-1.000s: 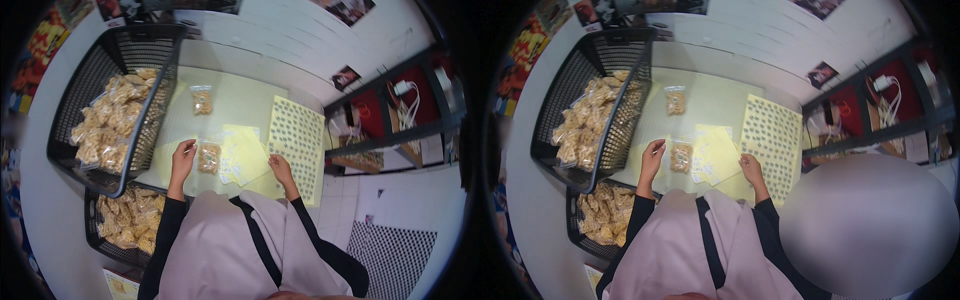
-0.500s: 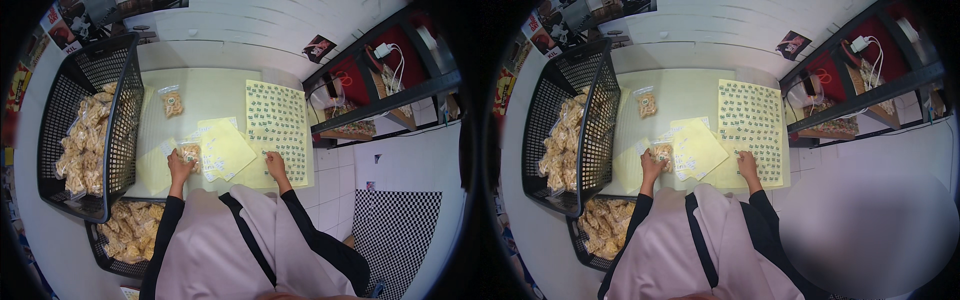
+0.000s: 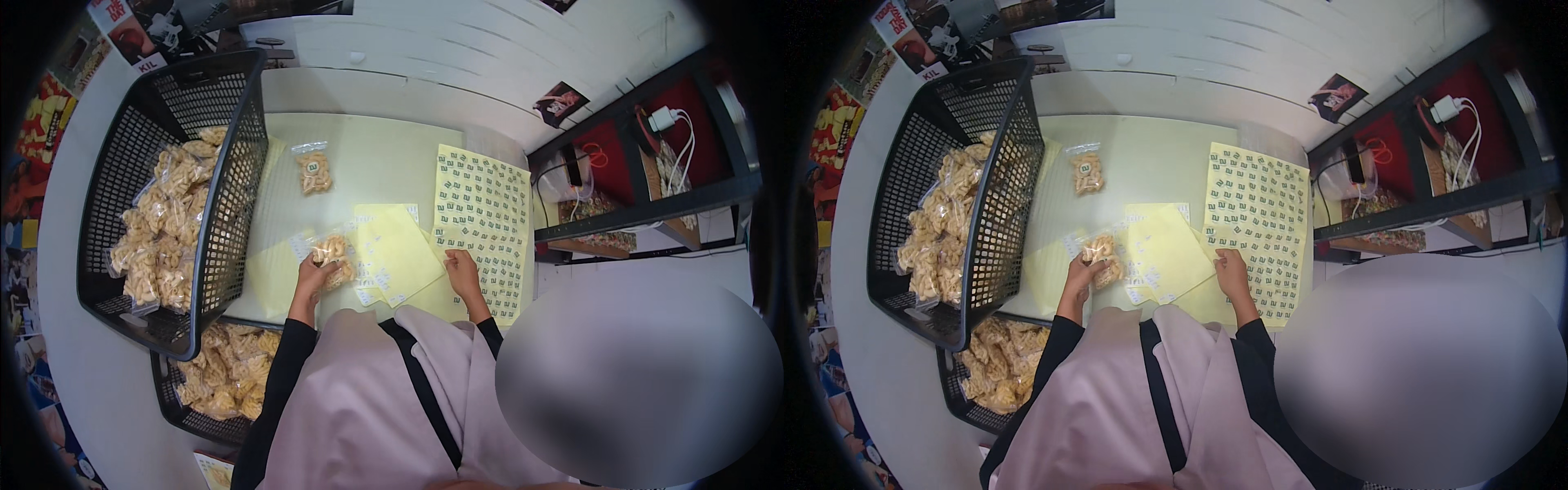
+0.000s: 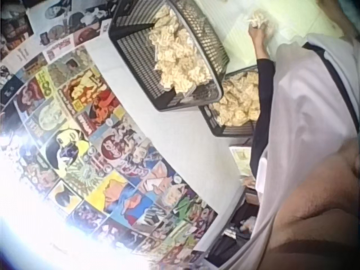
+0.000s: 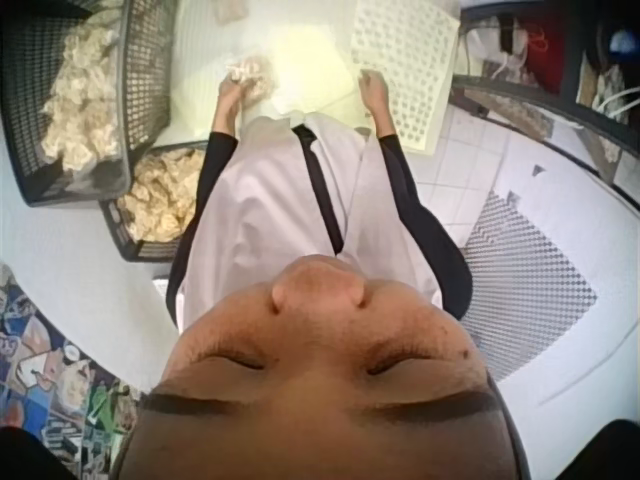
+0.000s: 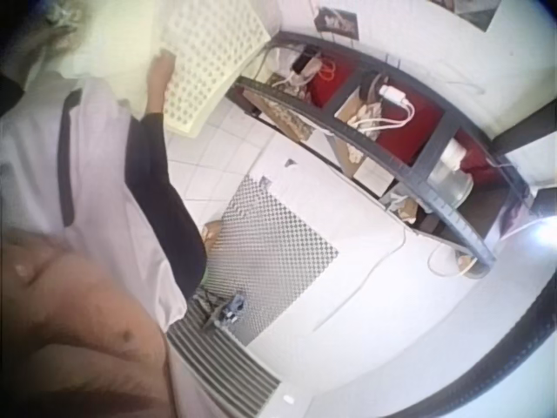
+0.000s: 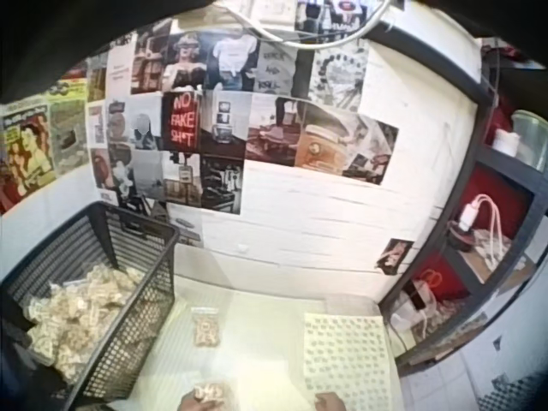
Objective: The person applies adhesive labels to small plastic bags containing snacks, taking bags from a basket and placing labeled bags onto a table.
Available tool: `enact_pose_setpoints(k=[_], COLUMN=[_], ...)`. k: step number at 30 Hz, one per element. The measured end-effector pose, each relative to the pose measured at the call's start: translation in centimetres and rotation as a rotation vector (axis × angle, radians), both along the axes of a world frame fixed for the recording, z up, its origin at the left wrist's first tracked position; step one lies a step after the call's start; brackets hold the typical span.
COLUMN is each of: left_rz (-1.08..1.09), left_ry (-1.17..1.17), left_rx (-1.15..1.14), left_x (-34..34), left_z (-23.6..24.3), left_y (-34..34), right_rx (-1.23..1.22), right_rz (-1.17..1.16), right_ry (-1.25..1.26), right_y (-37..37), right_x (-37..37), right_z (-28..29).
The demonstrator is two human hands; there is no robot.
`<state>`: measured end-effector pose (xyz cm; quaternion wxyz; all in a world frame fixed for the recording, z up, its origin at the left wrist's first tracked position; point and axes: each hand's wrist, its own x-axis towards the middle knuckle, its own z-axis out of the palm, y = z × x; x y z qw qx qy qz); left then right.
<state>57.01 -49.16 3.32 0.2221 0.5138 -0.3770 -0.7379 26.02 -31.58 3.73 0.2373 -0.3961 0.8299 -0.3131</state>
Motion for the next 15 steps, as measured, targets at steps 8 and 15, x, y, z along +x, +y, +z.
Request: enact_pose_setpoints(k=[8, 15], left_rz=[0.198, 0.407], left_ry=[0.548, 0.769], left_rx=[0.219, -0.032], left_x=[0.6, 2.8], left_z=[3.0, 11.4], left_y=[-0.6, -2.2], right_rx=[-0.016, 0.017], right_rz=[0.107, 0.086], right_ry=[-0.003, -0.037], right_y=[-2.3, -1.3], right_x=[1.2, 1.3], right_z=[-0.2, -0.9])
